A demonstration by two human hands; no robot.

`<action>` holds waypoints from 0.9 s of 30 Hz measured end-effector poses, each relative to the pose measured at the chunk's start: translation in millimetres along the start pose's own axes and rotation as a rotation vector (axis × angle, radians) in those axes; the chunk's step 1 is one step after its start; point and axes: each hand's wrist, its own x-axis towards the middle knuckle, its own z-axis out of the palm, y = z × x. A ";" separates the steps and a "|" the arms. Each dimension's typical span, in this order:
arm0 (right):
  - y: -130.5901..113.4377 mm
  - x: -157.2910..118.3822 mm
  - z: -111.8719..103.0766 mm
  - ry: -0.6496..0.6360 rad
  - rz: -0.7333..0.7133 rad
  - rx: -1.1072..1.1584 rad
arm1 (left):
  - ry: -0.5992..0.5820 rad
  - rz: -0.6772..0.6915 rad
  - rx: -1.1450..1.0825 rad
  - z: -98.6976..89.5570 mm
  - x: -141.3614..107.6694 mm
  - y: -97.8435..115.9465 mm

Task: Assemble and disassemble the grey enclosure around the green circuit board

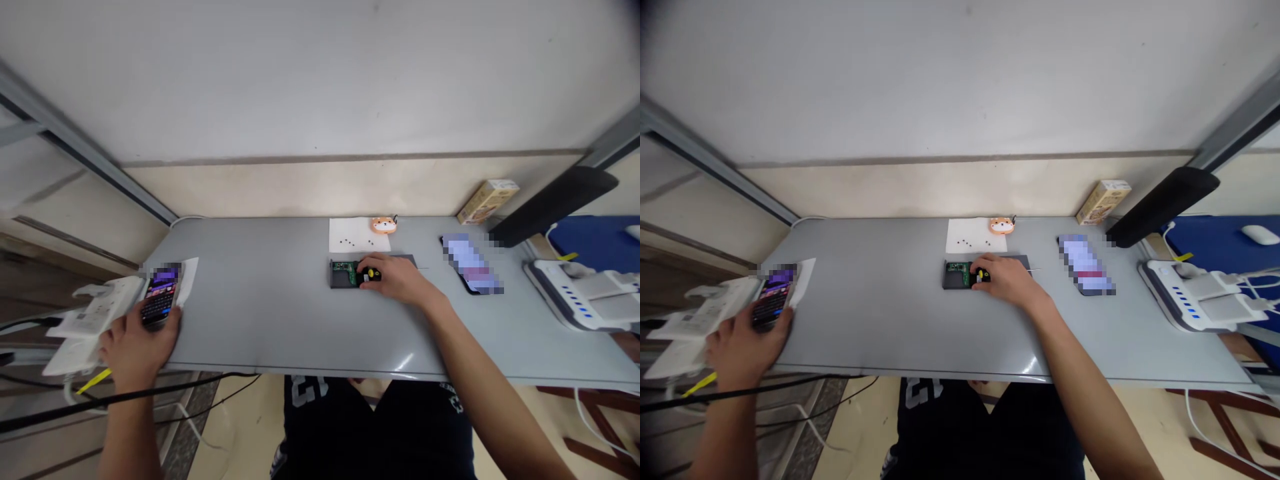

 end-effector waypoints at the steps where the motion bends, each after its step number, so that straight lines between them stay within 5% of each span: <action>1: 0.1 0.1 0.2 -0.001 0.001 -0.001 | 0.007 0.005 0.001 0.0 -0.5 0.1; 27: 2.0 -0.1 2.2 -0.001 0.009 -0.003 | -0.002 -0.023 0.002 -4.0 -1.0 5.5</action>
